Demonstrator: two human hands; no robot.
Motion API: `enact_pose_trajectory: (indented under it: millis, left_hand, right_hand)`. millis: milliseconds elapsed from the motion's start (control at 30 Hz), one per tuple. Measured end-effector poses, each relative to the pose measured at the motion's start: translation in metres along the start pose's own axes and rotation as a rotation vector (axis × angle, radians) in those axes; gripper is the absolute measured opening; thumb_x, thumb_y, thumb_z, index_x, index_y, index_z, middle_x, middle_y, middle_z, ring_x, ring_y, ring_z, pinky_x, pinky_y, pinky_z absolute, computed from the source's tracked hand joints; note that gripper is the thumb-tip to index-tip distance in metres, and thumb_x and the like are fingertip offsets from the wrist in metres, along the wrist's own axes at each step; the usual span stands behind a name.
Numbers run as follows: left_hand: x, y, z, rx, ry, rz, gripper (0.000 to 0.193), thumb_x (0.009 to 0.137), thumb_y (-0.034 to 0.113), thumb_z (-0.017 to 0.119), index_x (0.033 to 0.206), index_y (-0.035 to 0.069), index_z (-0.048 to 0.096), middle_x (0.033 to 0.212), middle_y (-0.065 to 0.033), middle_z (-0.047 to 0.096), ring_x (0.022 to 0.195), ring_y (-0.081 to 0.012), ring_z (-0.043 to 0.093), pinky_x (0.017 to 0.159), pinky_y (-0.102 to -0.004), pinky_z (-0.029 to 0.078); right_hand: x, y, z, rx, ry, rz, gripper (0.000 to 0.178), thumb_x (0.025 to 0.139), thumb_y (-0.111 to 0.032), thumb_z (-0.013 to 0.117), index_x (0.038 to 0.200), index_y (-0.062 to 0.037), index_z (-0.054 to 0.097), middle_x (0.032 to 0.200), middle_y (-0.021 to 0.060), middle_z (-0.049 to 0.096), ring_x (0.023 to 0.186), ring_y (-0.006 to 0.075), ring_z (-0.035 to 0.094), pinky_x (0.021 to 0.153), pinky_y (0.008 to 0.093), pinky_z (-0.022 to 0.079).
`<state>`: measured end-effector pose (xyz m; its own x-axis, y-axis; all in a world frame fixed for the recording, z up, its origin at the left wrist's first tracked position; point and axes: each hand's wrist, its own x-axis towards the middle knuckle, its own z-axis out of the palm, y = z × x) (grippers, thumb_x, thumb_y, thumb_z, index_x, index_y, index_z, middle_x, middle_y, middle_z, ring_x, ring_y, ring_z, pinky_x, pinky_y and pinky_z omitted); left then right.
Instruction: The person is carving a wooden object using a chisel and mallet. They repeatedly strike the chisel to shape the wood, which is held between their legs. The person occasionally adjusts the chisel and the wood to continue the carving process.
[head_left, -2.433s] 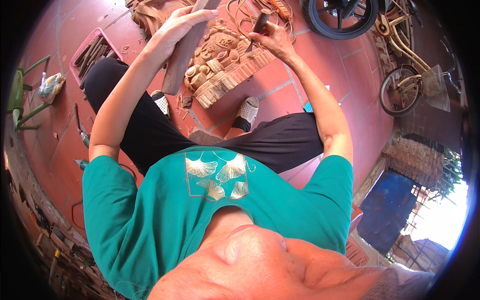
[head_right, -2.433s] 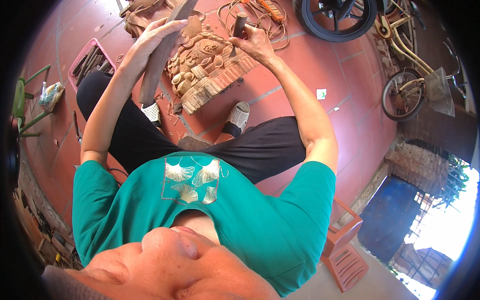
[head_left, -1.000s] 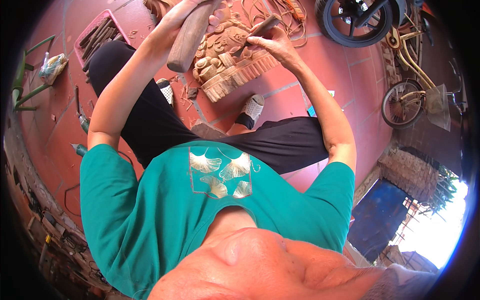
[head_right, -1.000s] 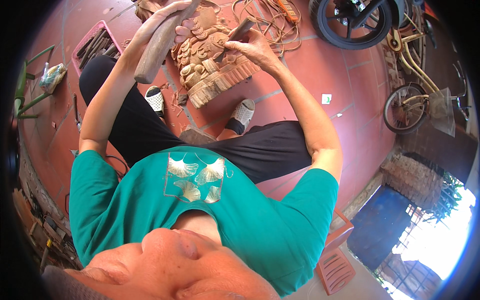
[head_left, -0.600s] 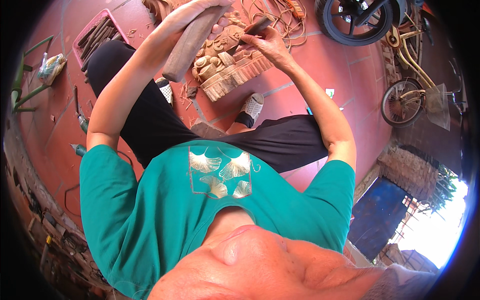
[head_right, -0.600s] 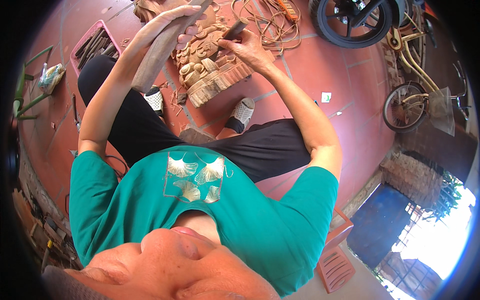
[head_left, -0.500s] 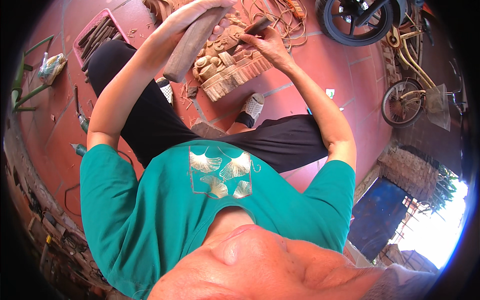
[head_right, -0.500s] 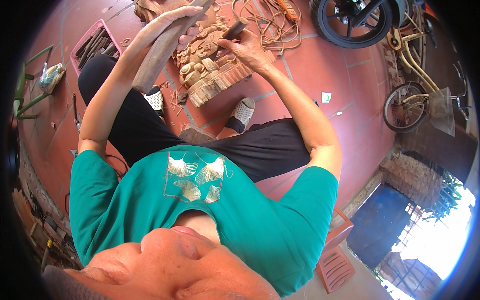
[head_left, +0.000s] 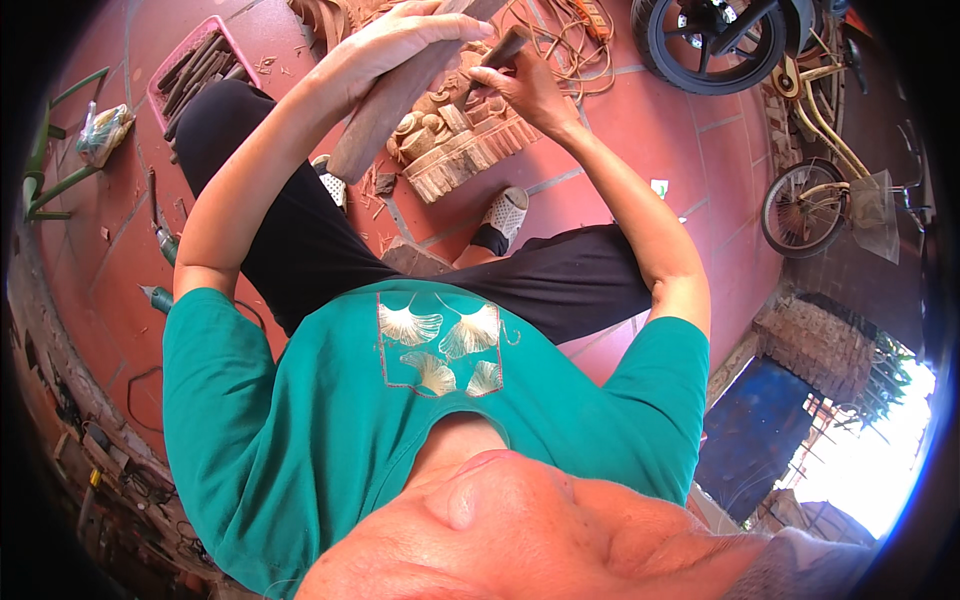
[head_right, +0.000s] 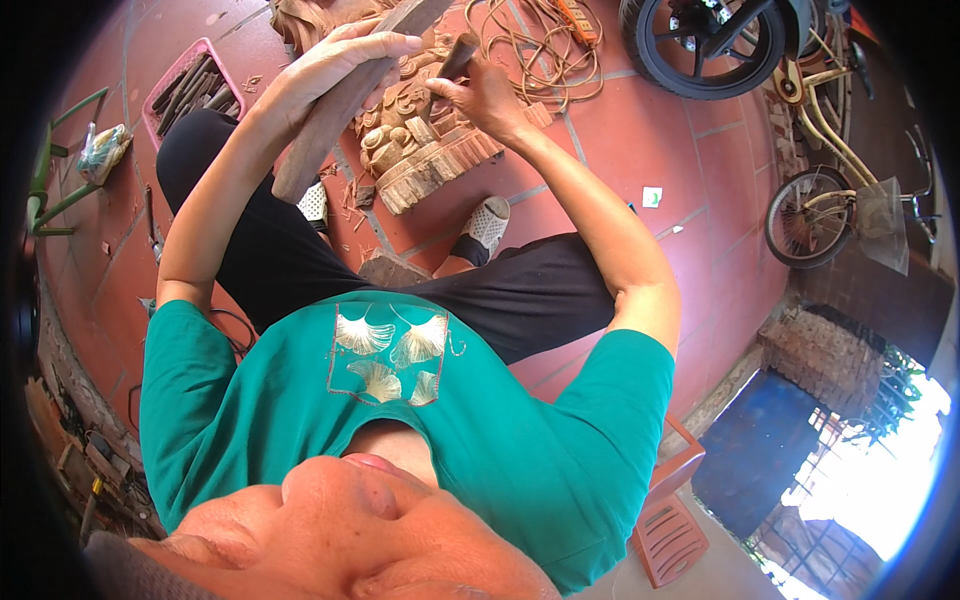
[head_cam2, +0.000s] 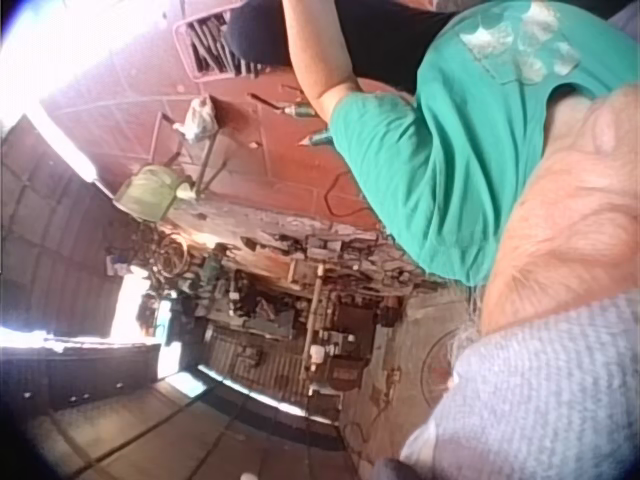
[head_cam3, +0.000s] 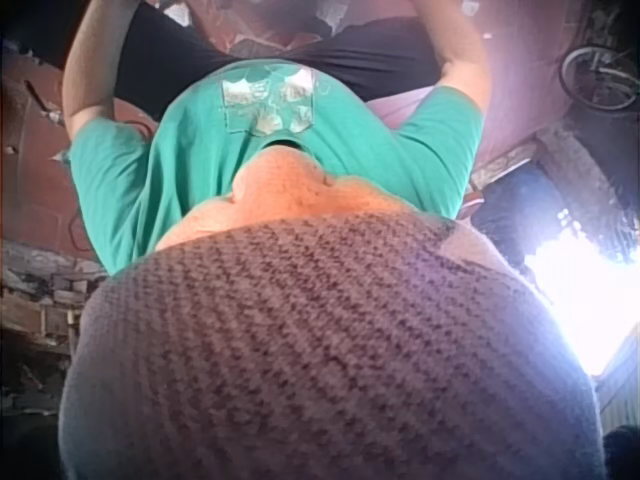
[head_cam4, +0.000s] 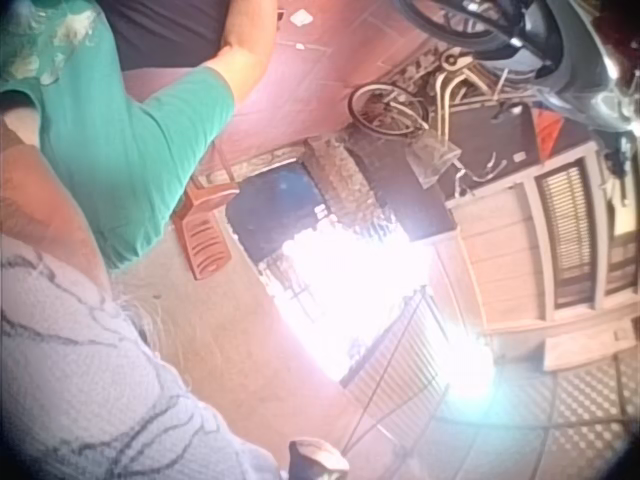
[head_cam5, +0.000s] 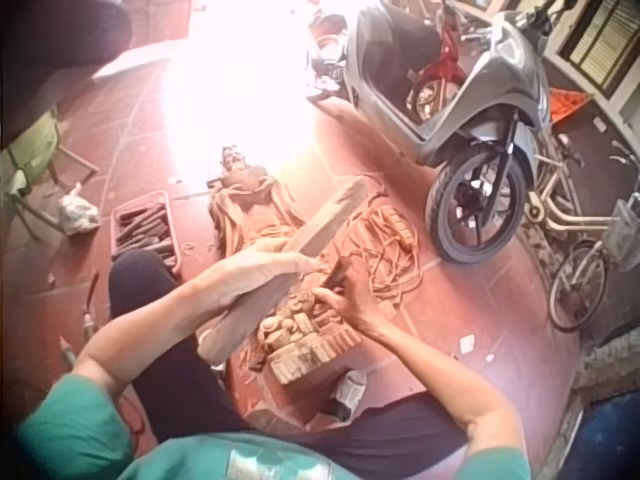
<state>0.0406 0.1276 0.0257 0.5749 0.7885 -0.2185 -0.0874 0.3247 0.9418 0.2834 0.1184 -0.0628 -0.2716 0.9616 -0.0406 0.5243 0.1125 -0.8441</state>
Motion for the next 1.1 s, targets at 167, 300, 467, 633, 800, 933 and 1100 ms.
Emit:
enact_pose_trajectory:
  millis: [167,300,467,633,800,933,1100]
  left_hand:
    - [-0.002,0.006,-0.001,0.282,-0.025,0.087,0.053,0.086,0.039,0.075,0.118,0.001,0.057,0.086,-0.0095,0.064,0.064,-0.0153,0.064,0.06,-0.0264,0.053]
    - [-0.013,0.027,0.011,0.516,0.078,0.25,0.049,0.086,0.027,0.071,0.124,-0.001,0.057,0.1,-0.0096,0.064,0.084,-0.0164,0.063,0.07,-0.0297,0.052]
    - [-0.021,0.032,0.022,0.574,0.147,0.342,0.053,0.085,0.025,0.071,0.126,-0.004,0.054,0.105,-0.014,0.063,0.096,-0.0206,0.062,0.085,-0.0336,0.05]
    - [-0.019,0.027,0.018,0.684,0.21,0.383,0.057,0.084,0.022,0.07,0.13,-0.005,0.053,0.112,-0.0175,0.064,0.105,-0.0243,0.061,0.092,-0.0364,0.048]
    - [-0.01,-0.006,-0.005,1.079,0.16,0.55,0.066,0.083,0.036,0.075,0.13,-0.004,0.052,0.105,-0.0219,0.067,0.091,-0.0292,0.068,0.082,-0.0373,0.054]
    - [-0.009,-0.001,-0.002,1.141,-0.048,0.312,0.071,0.082,0.03,0.074,0.14,-0.001,0.046,0.119,-0.0267,0.064,0.109,-0.0334,0.064,0.095,-0.0405,0.048]
    - [-0.009,0.03,-0.003,1.138,-0.058,0.256,0.067,0.082,0.03,0.075,0.137,0.001,0.05,0.115,-0.0154,0.063,0.106,-0.021,0.06,0.09,-0.0344,0.048]
  right_hand:
    - [0.001,0.004,0.001,0.009,0.019,-0.071,0.037,0.089,-0.033,0.075,0.096,0.0027,0.069,0.081,0.0118,0.075,0.073,0.0198,0.074,0.067,0.0333,0.055]
    - [-0.001,-0.009,0.004,0.065,0.049,-0.02,0.035,0.088,-0.032,0.075,0.097,0.0006,0.067,0.083,0.0119,0.074,0.073,0.0192,0.073,0.068,0.0321,0.055]
    - [0.001,-0.007,0.002,0.005,0.059,-0.012,0.036,0.087,-0.034,0.076,0.096,-0.0003,0.068,0.084,0.0112,0.073,0.076,0.02,0.072,0.072,0.0343,0.055]
    - [-0.002,-0.025,0.0,-0.22,0.049,-0.05,0.035,0.092,-0.03,0.073,0.102,0.0027,0.066,0.084,0.0126,0.073,0.075,0.0203,0.073,0.069,0.0332,0.057]
    - [0.003,-0.006,0.003,-0.088,0.071,-0.2,0.035,0.086,-0.031,0.077,0.098,0.0001,0.069,0.083,0.0146,0.071,0.077,0.0286,0.071,0.072,0.0403,0.054]
    - [0.017,0.024,0.011,-0.219,0.237,-0.486,0.036,0.085,-0.031,0.078,0.102,-0.0005,0.069,0.084,0.0164,0.071,0.08,0.0383,0.069,0.073,0.045,0.054]
    - [0.007,0.002,0.009,0.034,0.1,-0.188,0.037,0.086,-0.032,0.076,0.103,0.0,0.07,0.087,0.0171,0.073,0.079,0.0324,0.072,0.074,0.0431,0.055]
